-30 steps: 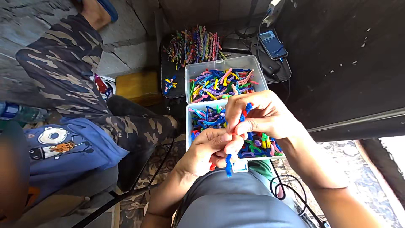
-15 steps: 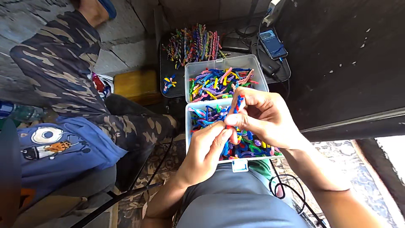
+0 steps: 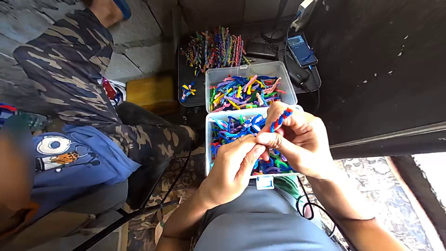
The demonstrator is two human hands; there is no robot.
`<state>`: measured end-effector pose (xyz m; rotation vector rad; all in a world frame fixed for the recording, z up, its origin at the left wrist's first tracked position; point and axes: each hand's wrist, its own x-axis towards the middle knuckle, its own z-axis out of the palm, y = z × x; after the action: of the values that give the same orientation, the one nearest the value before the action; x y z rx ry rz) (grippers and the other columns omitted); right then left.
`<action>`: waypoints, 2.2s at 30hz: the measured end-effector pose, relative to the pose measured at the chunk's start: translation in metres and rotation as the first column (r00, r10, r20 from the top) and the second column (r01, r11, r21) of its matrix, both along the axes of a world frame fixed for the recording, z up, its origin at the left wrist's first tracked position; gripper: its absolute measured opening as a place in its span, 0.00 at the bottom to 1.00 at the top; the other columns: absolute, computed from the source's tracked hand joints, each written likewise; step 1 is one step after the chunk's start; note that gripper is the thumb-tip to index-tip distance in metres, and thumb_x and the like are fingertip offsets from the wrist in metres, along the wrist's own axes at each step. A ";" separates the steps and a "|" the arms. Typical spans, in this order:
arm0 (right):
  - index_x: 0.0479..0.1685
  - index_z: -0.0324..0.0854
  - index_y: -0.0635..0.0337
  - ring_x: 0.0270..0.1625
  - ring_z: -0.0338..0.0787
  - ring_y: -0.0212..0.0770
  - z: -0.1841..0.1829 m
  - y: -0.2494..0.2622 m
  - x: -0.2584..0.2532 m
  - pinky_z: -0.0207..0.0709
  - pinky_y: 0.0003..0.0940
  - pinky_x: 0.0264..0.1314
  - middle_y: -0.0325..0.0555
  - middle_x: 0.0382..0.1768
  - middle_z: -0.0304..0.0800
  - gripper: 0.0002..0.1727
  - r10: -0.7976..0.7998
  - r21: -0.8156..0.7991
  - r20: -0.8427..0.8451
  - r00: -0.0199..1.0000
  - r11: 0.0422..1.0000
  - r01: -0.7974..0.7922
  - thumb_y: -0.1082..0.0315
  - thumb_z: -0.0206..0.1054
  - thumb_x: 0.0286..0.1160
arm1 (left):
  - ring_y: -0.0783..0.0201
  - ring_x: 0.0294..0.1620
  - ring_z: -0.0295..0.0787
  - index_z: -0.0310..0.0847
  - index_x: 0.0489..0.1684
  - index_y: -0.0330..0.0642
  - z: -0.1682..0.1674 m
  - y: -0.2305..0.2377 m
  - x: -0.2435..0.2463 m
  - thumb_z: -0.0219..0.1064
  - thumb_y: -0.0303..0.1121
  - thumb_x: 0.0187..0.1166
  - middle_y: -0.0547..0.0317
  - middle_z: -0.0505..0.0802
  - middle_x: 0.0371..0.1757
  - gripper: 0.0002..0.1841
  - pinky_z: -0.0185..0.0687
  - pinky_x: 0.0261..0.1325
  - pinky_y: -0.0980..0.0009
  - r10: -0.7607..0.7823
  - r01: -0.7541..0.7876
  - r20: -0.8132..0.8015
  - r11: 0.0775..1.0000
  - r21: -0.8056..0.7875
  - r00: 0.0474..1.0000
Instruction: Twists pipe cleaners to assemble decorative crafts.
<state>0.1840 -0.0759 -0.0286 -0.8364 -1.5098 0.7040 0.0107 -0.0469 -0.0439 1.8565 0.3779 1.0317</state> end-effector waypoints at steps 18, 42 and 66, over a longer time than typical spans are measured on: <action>0.33 0.82 0.52 0.30 0.82 0.17 0.000 0.006 0.003 0.80 0.12 0.30 0.27 0.35 0.84 0.08 0.071 -0.154 -0.138 0.988 0.984 -0.092 0.64 0.67 0.81 | 0.90 0.25 0.64 0.77 0.32 0.39 -0.008 -0.001 0.001 0.49 0.31 0.93 0.74 0.76 0.27 0.16 0.59 0.28 0.93 -0.121 0.131 0.058 0.967 -0.217 0.991; 0.25 0.79 0.61 0.28 0.71 0.19 0.001 0.017 -0.008 0.63 0.08 0.28 0.37 0.29 0.73 0.15 -0.280 0.075 0.372 0.885 0.959 0.272 0.64 0.69 0.79 | 0.64 0.25 0.80 0.83 0.35 0.32 -0.016 0.008 0.002 0.56 0.29 0.87 0.53 0.82 0.27 0.13 0.76 0.29 0.75 0.550 -0.355 -0.270 0.771 0.529 0.790; 0.28 0.77 0.59 0.28 0.77 0.17 0.003 0.045 0.003 0.70 0.11 0.31 0.35 0.29 0.79 0.13 -0.127 0.008 0.303 0.945 0.991 0.130 0.65 0.68 0.81 | 0.71 0.34 0.87 0.87 0.41 0.28 0.000 0.037 0.000 0.60 0.25 0.85 0.50 0.91 0.36 0.10 0.82 0.41 0.81 0.408 -0.290 -0.235 0.864 0.411 0.882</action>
<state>0.1870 -0.0313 -0.0253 -1.0795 -1.7057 0.5039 0.0110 -0.0095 -0.0435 2.3627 0.7881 1.1019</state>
